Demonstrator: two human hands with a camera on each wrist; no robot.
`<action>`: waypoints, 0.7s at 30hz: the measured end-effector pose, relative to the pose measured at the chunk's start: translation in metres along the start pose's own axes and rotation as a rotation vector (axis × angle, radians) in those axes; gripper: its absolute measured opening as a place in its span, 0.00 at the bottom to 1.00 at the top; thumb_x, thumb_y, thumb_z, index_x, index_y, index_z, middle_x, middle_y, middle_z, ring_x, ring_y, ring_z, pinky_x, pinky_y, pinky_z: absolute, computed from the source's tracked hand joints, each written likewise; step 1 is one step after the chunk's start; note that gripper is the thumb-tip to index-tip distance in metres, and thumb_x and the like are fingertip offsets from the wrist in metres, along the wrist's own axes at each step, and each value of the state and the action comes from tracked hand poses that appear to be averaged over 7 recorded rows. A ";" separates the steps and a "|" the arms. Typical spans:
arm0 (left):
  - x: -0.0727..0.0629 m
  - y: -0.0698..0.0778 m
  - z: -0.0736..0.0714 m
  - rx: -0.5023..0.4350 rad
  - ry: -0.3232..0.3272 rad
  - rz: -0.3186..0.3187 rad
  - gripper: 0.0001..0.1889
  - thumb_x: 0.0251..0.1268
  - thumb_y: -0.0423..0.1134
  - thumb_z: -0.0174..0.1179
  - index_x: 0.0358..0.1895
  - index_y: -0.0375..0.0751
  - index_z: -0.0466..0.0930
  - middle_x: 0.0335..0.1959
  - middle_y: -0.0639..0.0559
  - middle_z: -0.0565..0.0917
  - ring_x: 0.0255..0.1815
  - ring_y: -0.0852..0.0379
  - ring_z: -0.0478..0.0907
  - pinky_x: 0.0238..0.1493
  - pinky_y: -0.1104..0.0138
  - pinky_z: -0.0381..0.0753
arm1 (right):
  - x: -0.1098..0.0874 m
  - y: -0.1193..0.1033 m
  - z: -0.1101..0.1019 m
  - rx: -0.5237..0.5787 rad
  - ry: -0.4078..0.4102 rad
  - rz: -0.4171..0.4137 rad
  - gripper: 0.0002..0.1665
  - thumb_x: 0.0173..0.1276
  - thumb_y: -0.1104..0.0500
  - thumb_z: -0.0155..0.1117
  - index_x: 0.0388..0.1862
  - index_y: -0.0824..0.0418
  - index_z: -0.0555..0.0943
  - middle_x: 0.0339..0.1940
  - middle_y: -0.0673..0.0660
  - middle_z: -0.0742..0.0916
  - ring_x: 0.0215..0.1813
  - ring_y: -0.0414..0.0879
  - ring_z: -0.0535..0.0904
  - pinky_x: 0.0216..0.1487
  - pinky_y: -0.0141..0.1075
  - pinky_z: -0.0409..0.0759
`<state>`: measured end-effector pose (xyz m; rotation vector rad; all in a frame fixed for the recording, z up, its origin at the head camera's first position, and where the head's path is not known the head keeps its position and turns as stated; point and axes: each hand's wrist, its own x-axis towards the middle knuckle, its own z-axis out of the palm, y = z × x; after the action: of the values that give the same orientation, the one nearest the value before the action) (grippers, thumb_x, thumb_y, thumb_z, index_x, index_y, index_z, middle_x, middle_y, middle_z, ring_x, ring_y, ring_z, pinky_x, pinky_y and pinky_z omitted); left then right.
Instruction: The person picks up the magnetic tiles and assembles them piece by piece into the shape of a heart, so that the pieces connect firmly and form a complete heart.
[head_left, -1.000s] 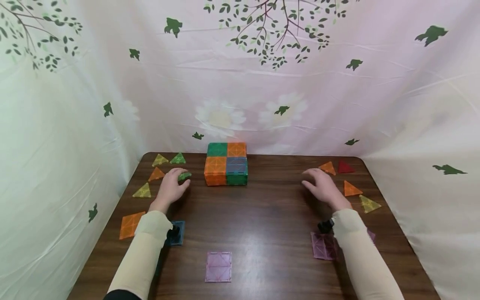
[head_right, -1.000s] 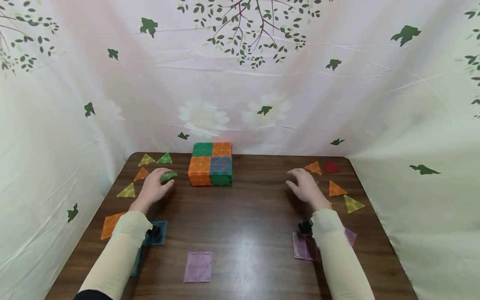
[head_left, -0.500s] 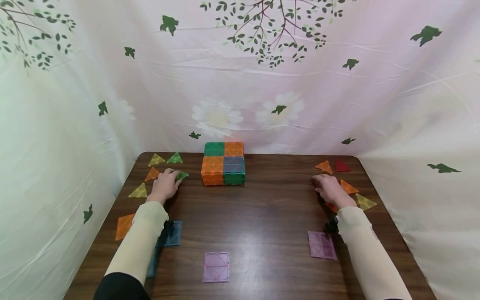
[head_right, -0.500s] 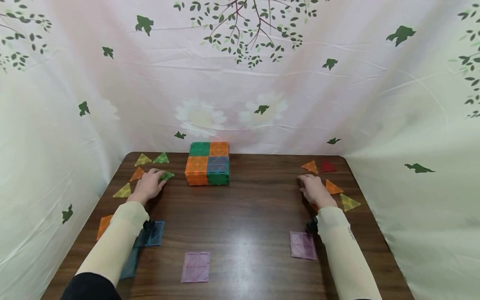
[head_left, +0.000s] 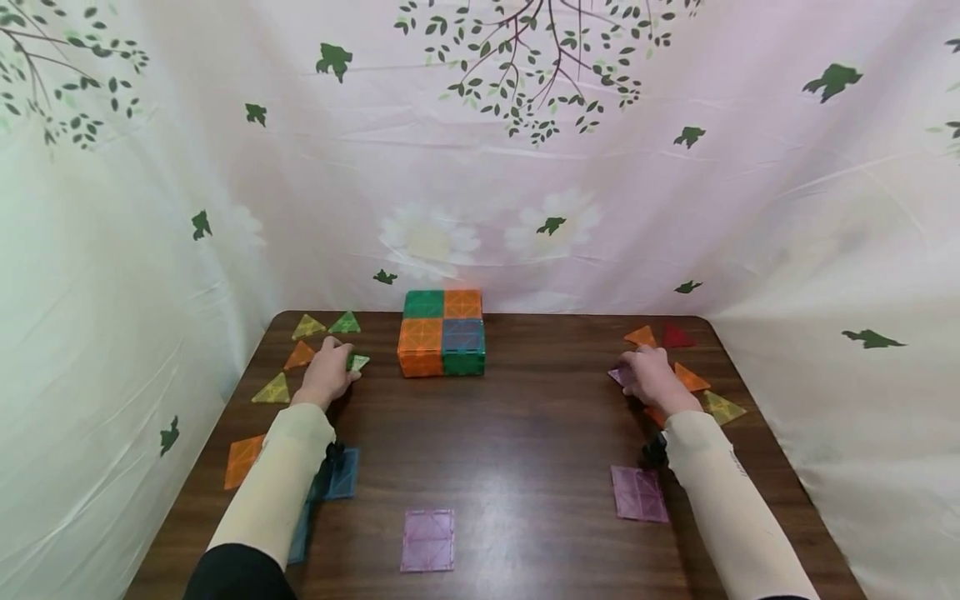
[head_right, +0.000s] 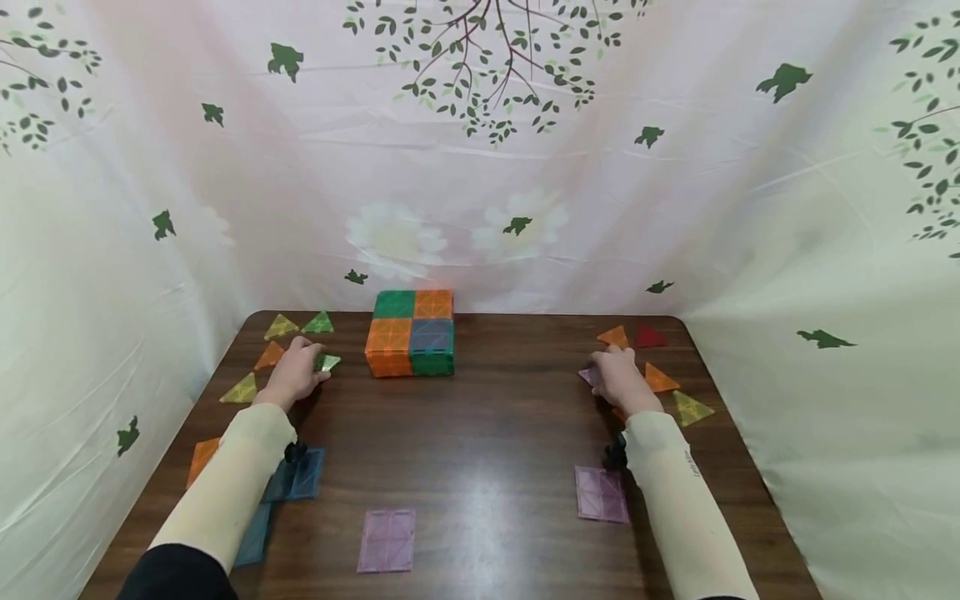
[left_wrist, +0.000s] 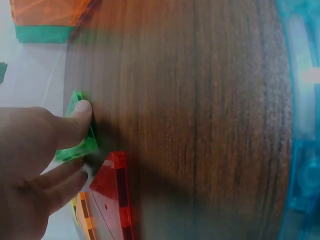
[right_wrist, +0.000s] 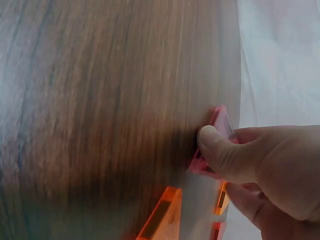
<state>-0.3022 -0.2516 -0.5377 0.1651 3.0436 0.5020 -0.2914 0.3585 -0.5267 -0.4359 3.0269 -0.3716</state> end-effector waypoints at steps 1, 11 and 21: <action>0.000 0.000 0.001 -0.023 0.012 0.000 0.30 0.72 0.36 0.69 0.70 0.24 0.72 0.66 0.23 0.66 0.59 0.26 0.75 0.59 0.39 0.78 | 0.000 -0.001 0.001 0.004 0.003 -0.002 0.19 0.59 0.70 0.79 0.50 0.69 0.86 0.45 0.66 0.86 0.50 0.63 0.78 0.56 0.60 0.77; -0.012 -0.009 0.003 -0.174 0.110 0.001 0.17 0.69 0.33 0.71 0.57 0.30 0.80 0.58 0.26 0.78 0.57 0.30 0.78 0.58 0.40 0.78 | 0.001 -0.032 0.007 0.300 0.140 -0.072 0.05 0.69 0.65 0.74 0.41 0.60 0.86 0.35 0.55 0.85 0.39 0.50 0.80 0.45 0.48 0.81; -0.037 -0.001 -0.005 -0.327 0.222 0.031 0.13 0.66 0.42 0.76 0.46 0.41 0.84 0.39 0.42 0.87 0.37 0.46 0.81 0.38 0.54 0.81 | 0.003 -0.062 0.025 0.400 0.073 -0.105 0.06 0.70 0.61 0.76 0.40 0.54 0.85 0.36 0.50 0.88 0.37 0.45 0.81 0.42 0.40 0.81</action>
<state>-0.2662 -0.2587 -0.5321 0.1498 3.1106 1.0757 -0.2756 0.2944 -0.5361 -0.5571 2.8928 -0.9941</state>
